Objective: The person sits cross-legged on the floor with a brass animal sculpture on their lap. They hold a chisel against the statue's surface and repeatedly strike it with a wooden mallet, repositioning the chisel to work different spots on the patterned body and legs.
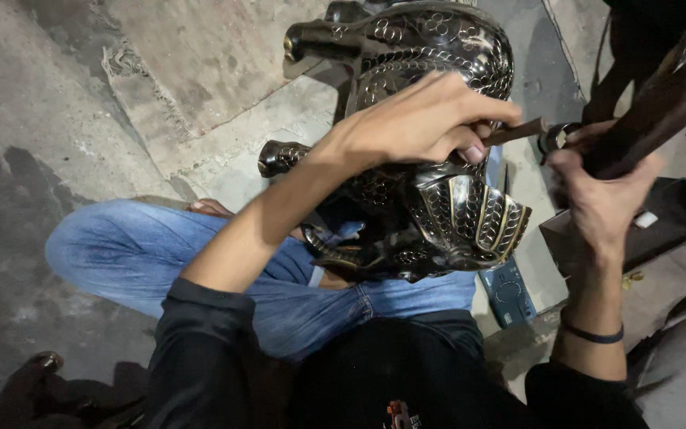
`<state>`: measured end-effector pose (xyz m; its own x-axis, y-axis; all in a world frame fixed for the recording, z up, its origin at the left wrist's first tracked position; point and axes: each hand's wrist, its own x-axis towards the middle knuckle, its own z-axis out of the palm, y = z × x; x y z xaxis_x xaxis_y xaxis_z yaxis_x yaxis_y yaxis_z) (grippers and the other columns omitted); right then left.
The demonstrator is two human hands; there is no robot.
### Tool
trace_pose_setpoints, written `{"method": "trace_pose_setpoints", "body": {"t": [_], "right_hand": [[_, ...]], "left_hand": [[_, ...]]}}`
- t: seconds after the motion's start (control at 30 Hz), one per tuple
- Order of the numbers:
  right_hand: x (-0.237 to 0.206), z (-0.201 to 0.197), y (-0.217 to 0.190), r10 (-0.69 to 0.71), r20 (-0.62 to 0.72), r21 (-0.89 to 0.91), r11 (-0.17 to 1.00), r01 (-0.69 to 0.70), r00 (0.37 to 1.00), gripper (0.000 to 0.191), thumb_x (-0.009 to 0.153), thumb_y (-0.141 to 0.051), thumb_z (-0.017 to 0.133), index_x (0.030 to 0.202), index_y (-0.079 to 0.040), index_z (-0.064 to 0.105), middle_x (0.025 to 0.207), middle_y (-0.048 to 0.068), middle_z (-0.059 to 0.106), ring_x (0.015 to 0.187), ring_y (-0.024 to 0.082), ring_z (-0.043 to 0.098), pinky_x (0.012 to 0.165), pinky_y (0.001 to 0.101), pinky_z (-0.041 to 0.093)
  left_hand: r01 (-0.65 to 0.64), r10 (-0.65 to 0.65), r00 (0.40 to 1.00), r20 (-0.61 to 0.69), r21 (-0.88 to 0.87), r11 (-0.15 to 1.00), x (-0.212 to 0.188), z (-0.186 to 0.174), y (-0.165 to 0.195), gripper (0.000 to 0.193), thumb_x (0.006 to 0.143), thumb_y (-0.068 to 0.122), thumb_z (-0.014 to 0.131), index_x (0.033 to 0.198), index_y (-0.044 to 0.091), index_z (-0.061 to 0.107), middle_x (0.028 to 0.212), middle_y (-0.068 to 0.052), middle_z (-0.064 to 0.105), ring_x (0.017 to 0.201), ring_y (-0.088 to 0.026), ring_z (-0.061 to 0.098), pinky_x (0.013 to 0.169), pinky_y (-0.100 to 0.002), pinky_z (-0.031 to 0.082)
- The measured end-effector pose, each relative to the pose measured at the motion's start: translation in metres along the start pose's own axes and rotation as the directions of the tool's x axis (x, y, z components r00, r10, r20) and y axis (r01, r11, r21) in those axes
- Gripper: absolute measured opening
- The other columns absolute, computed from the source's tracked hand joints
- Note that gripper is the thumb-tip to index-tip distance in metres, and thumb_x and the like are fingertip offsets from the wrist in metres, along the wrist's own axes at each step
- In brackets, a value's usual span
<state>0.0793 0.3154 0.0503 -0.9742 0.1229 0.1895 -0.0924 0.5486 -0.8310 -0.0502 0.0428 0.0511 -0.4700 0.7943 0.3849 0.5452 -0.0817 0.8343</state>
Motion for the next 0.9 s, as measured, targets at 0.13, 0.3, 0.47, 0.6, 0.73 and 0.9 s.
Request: {"method": "trace_pose_setpoints", "body": {"t": [0.13, 0.3, 0.47, 0.6, 0.73, 0.9], "right_hand": [[0.002, -0.010, 0.003, -0.196, -0.029, -0.235, 0.954, 0.184, 0.980, 0.025, 0.106, 0.005, 0.079, 0.122, 0.003, 0.061, 0.103, 0.011, 0.069, 0.087, 0.018, 0.067, 0.080, 0.0269, 0.055], [0.001, 0.002, -0.020, 0.163, -0.169, 0.282, 0.953, -0.111, 0.972, 0.033, 0.105, -0.002, 0.078, 0.125, -0.002, 0.051, 0.094, 0.007, 0.068, 0.075, 0.016, 0.067, 0.070, 0.0258, 0.057], [0.004, 0.013, -0.060, -0.033, -0.143, 0.135, 0.989, 0.053, 0.989, 0.042, 0.094, 0.006, 0.073, 0.129, -0.007, 0.053, 0.087, 0.008, 0.067, 0.074, 0.019, 0.066, 0.071, 0.0307, 0.057], [-0.004, 0.016, -0.055, -0.186, 0.118, -0.406, 0.888, 0.219, 0.975, 0.037, 0.090, 0.013, 0.069, 0.123, 0.003, 0.058, 0.093, 0.017, 0.064, 0.089, 0.025, 0.071, 0.084, 0.0315, 0.055], [-0.017, 0.010, -0.027, 0.044, -0.088, -0.003, 0.999, -0.045, 0.995, 0.040, 0.094, 0.010, 0.074, 0.130, 0.000, 0.059, 0.093, 0.004, 0.065, 0.086, 0.015, 0.063, 0.081, 0.0243, 0.053], [-0.026, 0.010, -0.011, -0.015, -0.074, -0.028, 1.000, 0.012, 0.997, 0.035, 0.101, 0.016, 0.073, 0.128, 0.004, 0.055, 0.110, 0.006, 0.059, 0.097, 0.013, 0.059, 0.088, 0.0247, 0.051]], "left_hand": [[0.013, -0.014, 0.998, 0.062, 0.009, 1.000, 0.002, -0.002, -0.002, 0.038, 0.086, 0.003, 0.077, 0.122, 0.002, 0.065, 0.073, -0.013, 0.066, 0.068, -0.027, 0.072, 0.058, -0.042, 0.051], [-0.129, 0.130, 0.991, 0.042, -0.021, 0.991, 0.004, -0.001, -0.003, 0.040, 0.084, 0.003, 0.077, 0.120, 0.001, 0.063, 0.079, -0.011, 0.068, 0.076, -0.024, 0.074, 0.061, -0.038, 0.054], [0.107, -0.107, 0.973, 0.204, 0.013, 0.994, 0.007, 0.003, -0.002, 0.036, 0.089, 0.007, 0.074, 0.124, 0.007, 0.068, 0.069, -0.010, 0.068, 0.058, -0.024, 0.066, 0.050, -0.042, 0.043], [-0.078, 0.084, 0.987, 0.140, -0.045, 0.996, 0.006, 0.000, -0.008, 0.047, 0.085, 0.008, 0.079, 0.130, 0.003, 0.066, 0.075, -0.015, 0.069, 0.061, -0.026, 0.063, 0.058, -0.041, 0.047], [-0.133, 0.138, 0.983, 0.123, -0.050, 0.990, 0.006, -0.002, -0.012, 0.043, 0.087, 0.004, 0.077, 0.129, 0.004, 0.067, 0.085, -0.013, 0.073, 0.071, -0.023, 0.070, 0.061, -0.039, 0.050], [0.027, -0.024, 0.969, 0.246, -0.005, 1.000, 0.009, -0.003, -0.011, 0.041, 0.085, 0.007, 0.079, 0.125, 0.005, 0.069, 0.076, -0.014, 0.070, 0.063, -0.027, 0.063, 0.058, -0.043, 0.044]]}}
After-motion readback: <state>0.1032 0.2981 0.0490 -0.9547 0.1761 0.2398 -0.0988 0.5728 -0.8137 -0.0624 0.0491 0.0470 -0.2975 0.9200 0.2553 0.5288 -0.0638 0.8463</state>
